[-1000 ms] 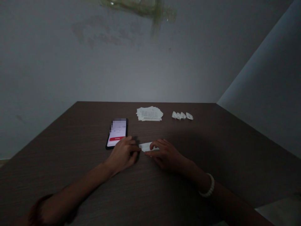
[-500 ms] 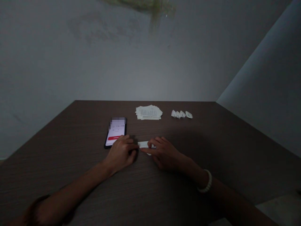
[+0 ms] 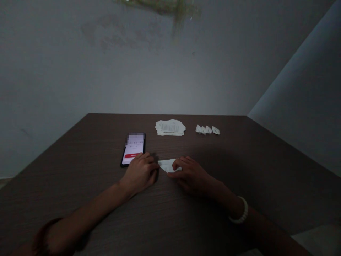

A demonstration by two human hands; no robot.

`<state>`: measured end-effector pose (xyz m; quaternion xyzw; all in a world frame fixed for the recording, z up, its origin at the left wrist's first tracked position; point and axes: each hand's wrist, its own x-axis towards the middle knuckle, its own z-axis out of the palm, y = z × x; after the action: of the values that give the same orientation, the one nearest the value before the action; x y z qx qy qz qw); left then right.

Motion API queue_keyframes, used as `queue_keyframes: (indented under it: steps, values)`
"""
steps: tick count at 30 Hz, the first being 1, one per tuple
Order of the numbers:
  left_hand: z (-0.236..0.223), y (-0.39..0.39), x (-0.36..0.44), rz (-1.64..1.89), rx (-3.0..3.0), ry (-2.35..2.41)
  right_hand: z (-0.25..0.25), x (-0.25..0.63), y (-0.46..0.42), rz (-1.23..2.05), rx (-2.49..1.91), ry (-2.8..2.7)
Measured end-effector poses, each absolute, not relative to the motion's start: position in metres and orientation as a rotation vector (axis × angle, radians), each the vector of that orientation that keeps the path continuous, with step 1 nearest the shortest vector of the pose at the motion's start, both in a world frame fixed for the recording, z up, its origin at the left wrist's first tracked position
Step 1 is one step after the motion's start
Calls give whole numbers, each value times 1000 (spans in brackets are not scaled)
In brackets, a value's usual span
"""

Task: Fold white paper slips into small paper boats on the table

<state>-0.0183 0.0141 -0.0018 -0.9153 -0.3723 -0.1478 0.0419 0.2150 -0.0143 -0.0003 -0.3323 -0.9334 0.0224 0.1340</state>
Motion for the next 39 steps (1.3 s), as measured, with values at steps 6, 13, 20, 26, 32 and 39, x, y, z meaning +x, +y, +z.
queue_keyframes:
  steps: [6, 13, 20, 26, 32, 39]
  values:
    - [-3, 13, -19, -485, -2809, -1147, -2, 222, -17, 162, -927, -2658]
    - [-7, 13, -16, -562, -2791, -1144, -9, 223, -16, 250, -860, -2495]
    - [-11, 18, -7, -599, -2759, -1146, -12, 225, -5, 292, -970, -2196]
    - [-12, 18, -7, -620, -2765, -1153, -17, 221, 2, 324, -1136, -2113]
    - [-12, 20, -7, -633, -2792, -1204, -26, 221, 7, 443, -1281, -2003]
    - [-11, 22, -8, -795, -2859, -1285, -20, 215, 3, 680, -1167, -1856]
